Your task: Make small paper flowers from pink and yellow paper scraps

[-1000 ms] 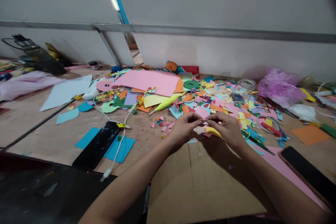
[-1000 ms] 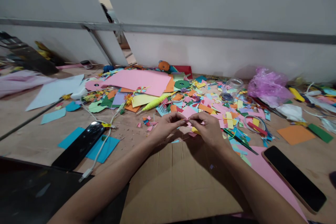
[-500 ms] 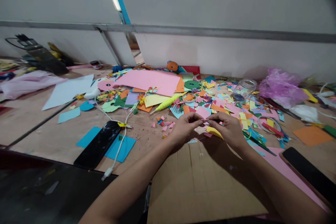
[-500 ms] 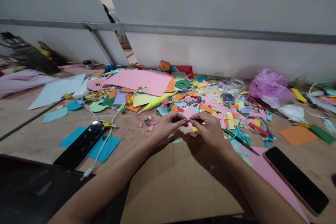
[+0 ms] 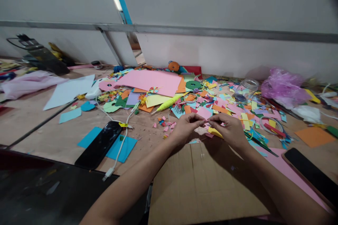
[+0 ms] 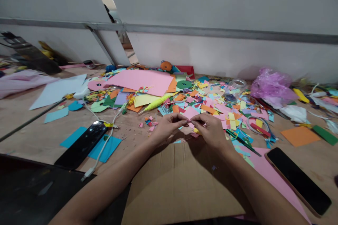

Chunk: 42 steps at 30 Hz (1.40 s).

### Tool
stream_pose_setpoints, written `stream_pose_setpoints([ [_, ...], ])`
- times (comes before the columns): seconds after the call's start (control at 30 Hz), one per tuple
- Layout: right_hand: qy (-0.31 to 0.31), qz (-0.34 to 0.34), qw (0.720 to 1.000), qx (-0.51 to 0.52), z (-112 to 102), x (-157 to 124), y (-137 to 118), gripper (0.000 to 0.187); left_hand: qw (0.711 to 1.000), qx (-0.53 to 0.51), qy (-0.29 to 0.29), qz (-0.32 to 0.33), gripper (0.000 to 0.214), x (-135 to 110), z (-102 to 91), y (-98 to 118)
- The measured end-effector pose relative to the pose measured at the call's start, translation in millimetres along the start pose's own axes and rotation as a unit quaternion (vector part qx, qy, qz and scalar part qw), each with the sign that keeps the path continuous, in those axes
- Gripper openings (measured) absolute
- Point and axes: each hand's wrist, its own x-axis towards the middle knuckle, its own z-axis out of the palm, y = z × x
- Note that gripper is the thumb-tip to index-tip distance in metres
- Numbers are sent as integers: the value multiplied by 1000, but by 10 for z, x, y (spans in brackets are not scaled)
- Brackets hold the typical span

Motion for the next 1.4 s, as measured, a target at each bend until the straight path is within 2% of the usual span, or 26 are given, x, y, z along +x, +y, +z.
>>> stream_pose_setpoints([
  [0.17,2,17,1000,7,-6,4,-21,14,1000,-13,8,-2,24,0,4,-21],
  [0.4,-3,45,998,38,22,3,-41,17,999,35,-3,4,21,7,-9,-52],
  [0.7,14,58,997,55,-12,28,-104,16,999,-35,16,-20,23,-17,30,31],
  [0.83,7,59,998,32,-12,24,-90,14,999,-40,4,-32,23,-29,32,45],
  [0.97,-3,67,997,28,-17,25,-81,14,997,-58,19,-47,24,-28,44,21],
  [1.4,-15,159,978,136,75,-15,-87,20,999,-6,16,-37,22,-30,34,-26],
])
